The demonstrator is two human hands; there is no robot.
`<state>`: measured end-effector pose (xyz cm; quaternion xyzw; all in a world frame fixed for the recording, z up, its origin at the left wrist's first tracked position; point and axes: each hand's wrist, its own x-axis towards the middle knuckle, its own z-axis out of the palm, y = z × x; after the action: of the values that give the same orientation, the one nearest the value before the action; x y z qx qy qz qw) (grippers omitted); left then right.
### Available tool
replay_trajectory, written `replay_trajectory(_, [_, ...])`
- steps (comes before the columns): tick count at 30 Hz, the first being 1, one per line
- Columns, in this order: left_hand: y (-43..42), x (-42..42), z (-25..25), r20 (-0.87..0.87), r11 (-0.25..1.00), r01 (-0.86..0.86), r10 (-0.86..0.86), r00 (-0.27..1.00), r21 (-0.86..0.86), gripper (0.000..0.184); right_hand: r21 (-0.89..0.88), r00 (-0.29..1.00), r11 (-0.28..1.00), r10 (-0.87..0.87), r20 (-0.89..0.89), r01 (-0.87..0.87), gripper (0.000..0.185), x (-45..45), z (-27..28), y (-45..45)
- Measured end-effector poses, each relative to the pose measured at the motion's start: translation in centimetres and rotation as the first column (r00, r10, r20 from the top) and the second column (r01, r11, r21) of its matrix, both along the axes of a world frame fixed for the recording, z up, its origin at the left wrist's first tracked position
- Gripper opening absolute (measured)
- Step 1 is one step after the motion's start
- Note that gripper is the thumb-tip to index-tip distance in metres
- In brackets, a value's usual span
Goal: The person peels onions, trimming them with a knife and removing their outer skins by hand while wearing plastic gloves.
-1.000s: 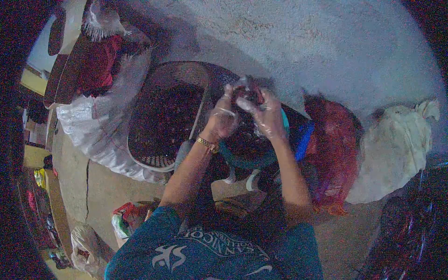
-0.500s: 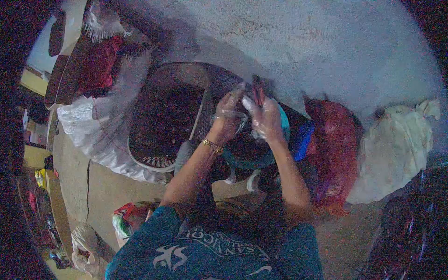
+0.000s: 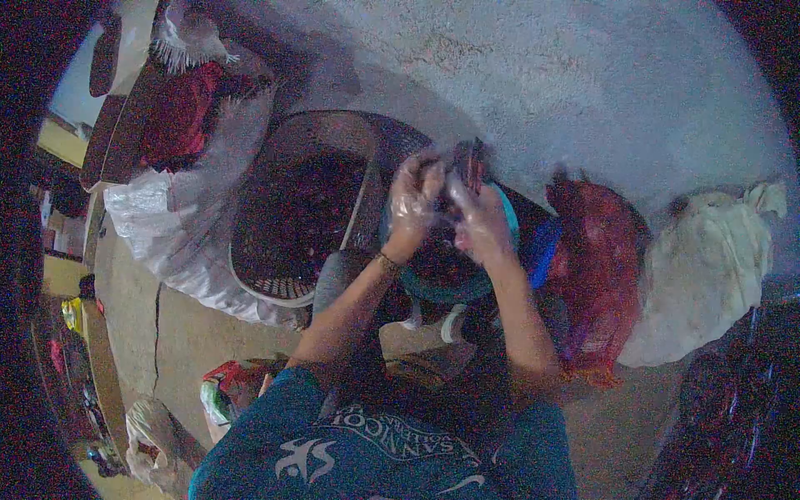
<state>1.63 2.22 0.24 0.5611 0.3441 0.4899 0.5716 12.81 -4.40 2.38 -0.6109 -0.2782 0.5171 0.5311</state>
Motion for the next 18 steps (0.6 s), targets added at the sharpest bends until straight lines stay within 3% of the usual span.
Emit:
replay_trajectory(1, [-0.1,0.0,0.4,-0.101,0.989,-0.018,0.033,0.994,0.149,0.030,0.000,1.000,1.000,0.000,0.001,0.000,0.046,0.1,-0.5,0.1])
replay_trajectory(2, [0.0,0.1,0.2,-0.100,0.989,-0.019,0.034,0.994,0.148,0.030,0.054,0.997,0.998,-0.017,-0.080,0.021,0.046,0.0,-1.0,0.3])
replay_trajectory(4, [0.1,0.5,-0.2,0.185,0.996,0.085,-0.079,0.980,-0.025,0.031,0.104,0.986,0.993,-0.033,-0.162,0.050,0.046,0.2,-1.8,0.3])
replay_trajectory(5, [0.3,0.5,-0.3,0.185,0.996,0.089,-0.083,0.979,-0.026,0.031,0.094,0.992,0.994,-0.045,-0.114,0.055,0.046,0.1,-1.5,0.1])
replay_trajectory(7, [0.9,0.1,-0.3,0.490,0.866,0.368,-0.171,0.855,-0.340,0.031,0.085,0.996,0.995,-0.055,-0.066,0.060,0.046,0.1,-0.7,-0.1])
replay_trajectory(9, [0.3,-0.1,0.3,0.463,0.846,0.343,-0.131,0.876,-0.408,0.031,0.054,0.998,0.998,0.010,0.064,-0.013,0.044,-0.1,0.0,-0.2])
replay_trajectory(12, [0.4,0.1,-0.1,0.429,0.828,0.281,-0.055,0.901,-0.485,0.030,0.055,0.995,0.998,-0.018,0.093,0.013,0.041,-0.8,-0.1,0.0])
replay_trajectory(16, [1.1,0.3,-0.7,0.427,0.844,0.205,0.032,0.904,-0.496,0.024,0.062,0.997,0.997,-0.056,0.044,0.054,0.030,-1.5,0.7,-0.3])
replay_trajectory(18, [1.6,0.3,-1.2,0.474,0.866,0.197,0.051,0.879,-0.459,0.025,0.039,0.999,0.999,0.028,0.021,-0.029,0.029,-1.4,1.0,-0.5])
